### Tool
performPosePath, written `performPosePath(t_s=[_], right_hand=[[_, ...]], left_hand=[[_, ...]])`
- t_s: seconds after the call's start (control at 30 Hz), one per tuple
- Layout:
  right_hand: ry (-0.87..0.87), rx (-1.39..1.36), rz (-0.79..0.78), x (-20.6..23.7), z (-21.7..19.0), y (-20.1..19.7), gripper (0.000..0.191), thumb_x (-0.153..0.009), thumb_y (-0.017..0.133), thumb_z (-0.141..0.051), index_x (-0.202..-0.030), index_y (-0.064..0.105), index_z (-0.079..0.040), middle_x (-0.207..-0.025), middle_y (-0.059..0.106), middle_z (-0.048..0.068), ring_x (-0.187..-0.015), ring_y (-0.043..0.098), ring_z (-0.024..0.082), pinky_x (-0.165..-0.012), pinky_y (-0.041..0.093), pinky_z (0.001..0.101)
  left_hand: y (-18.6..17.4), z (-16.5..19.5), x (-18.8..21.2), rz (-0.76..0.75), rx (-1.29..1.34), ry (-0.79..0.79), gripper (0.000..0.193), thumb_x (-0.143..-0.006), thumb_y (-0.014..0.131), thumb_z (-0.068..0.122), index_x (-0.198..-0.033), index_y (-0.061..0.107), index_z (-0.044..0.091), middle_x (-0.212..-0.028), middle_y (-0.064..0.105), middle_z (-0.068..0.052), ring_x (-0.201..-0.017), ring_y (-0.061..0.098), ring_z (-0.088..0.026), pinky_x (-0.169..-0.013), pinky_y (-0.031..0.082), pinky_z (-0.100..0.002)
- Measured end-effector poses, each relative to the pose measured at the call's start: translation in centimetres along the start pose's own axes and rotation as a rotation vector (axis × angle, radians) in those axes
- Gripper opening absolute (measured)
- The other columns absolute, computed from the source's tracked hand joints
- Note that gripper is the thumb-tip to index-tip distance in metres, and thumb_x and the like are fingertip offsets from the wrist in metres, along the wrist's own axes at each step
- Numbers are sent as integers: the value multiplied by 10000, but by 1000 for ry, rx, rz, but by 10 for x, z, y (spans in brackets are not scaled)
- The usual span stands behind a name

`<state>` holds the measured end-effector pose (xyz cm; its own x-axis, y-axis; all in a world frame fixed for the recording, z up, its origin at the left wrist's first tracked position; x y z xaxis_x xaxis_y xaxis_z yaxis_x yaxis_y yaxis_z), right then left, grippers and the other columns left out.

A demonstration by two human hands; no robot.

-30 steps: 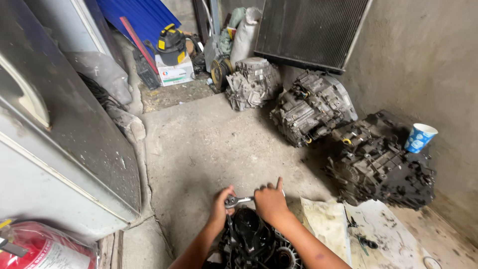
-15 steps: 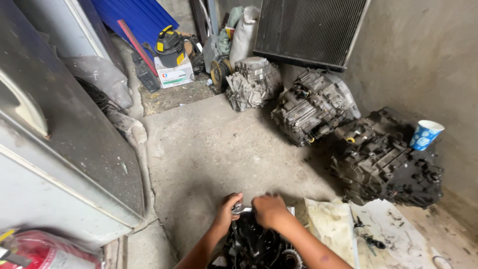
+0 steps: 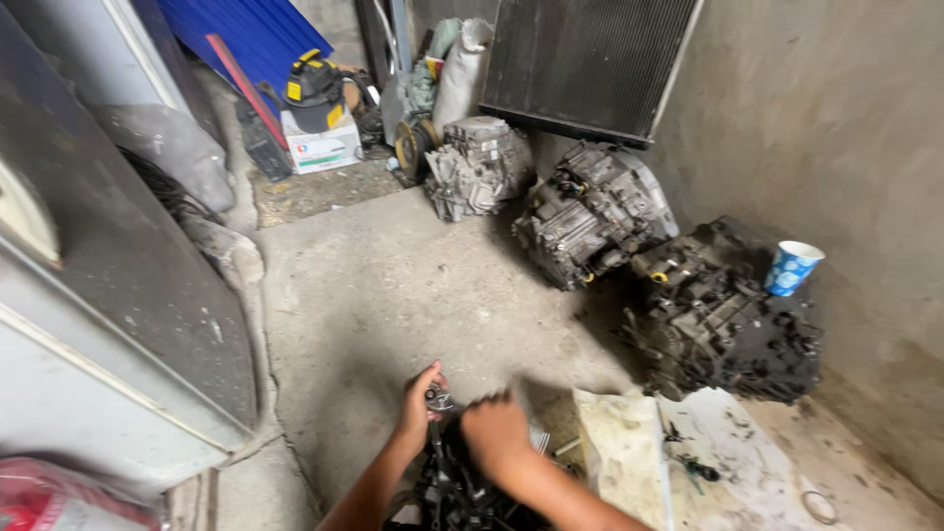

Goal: The person uses a ratchet wrench to tighten bolts on a small engine block placed on the floor. The person repeatedly rotates the wrench handle to secure fasteners on the engine casing.

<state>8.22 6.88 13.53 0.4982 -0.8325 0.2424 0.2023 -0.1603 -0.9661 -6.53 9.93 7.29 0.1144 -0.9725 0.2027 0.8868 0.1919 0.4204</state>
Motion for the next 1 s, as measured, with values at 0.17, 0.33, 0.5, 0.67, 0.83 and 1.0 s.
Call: performPosePath(t_s=[0.17,0.33,0.5,0.67,0.83,1.0], right_hand=[[-73,-272,-233,43,-38,-9,237,-938,648,-242,-1043,765,-64,-1110,738,182,-1055,713,355,-878,550,480],[-14,-260,-147,9,7,-26,200,-889,658,-163,-1053,735,-78,-1146,730,182,-1096,698,335,-915,547,451],[29,-214,130,-49,27,-30,238,-881,691,-150,-1112,748,-144,-1323,657,133,-1414,462,346,-1208,252,676],[-142,-348,488,-70,17,-37,466,-683,781,-179,-1144,742,-117,-1496,499,157,-1462,270,457,-1082,127,827],[4,-64,196,-39,12,-37,253,-857,702,-117,-1102,730,-63,-1279,642,159,-1370,450,395,-1133,123,816],[-78,-168,-177,29,-19,-27,162,-911,643,-97,-1037,737,-56,-1085,744,171,-1027,725,329,-1063,413,577]], left_hand=[[3,-15,-6,-72,-64,-62,452,-952,575,399,-671,616,47,-518,523,-69,-403,452,-158,-423,334,-307],[-13,-12,1,-116,-82,-9,465,-999,554,426,-739,591,42,-561,524,-19,-447,432,-116,-454,316,-285],[-21,-8,0,-210,-71,-82,491,-1011,504,457,-779,590,33,-481,408,6,-376,312,-111,-406,227,-297],[-26,-8,-1,-401,-87,-150,523,-1049,434,469,-817,600,31,-465,377,-1,-394,292,-117,-452,263,-294],[-32,-3,-3,-189,25,-28,420,-1004,510,413,-804,602,55,-502,437,4,-402,343,-114,-455,328,-301],[-22,-9,0,-2,-136,66,305,-956,594,354,-789,597,98,-638,544,23,-488,461,-95,-460,323,-280]])
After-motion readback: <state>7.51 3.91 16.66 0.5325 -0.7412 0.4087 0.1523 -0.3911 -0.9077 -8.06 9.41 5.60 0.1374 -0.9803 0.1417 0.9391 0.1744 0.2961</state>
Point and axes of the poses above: each hand's wrist, its own x-axis away from the middle knuckle, its own y-axis out of the palm, z = x × y, the point moved 2 cm from there along -x, towards the middle knuckle
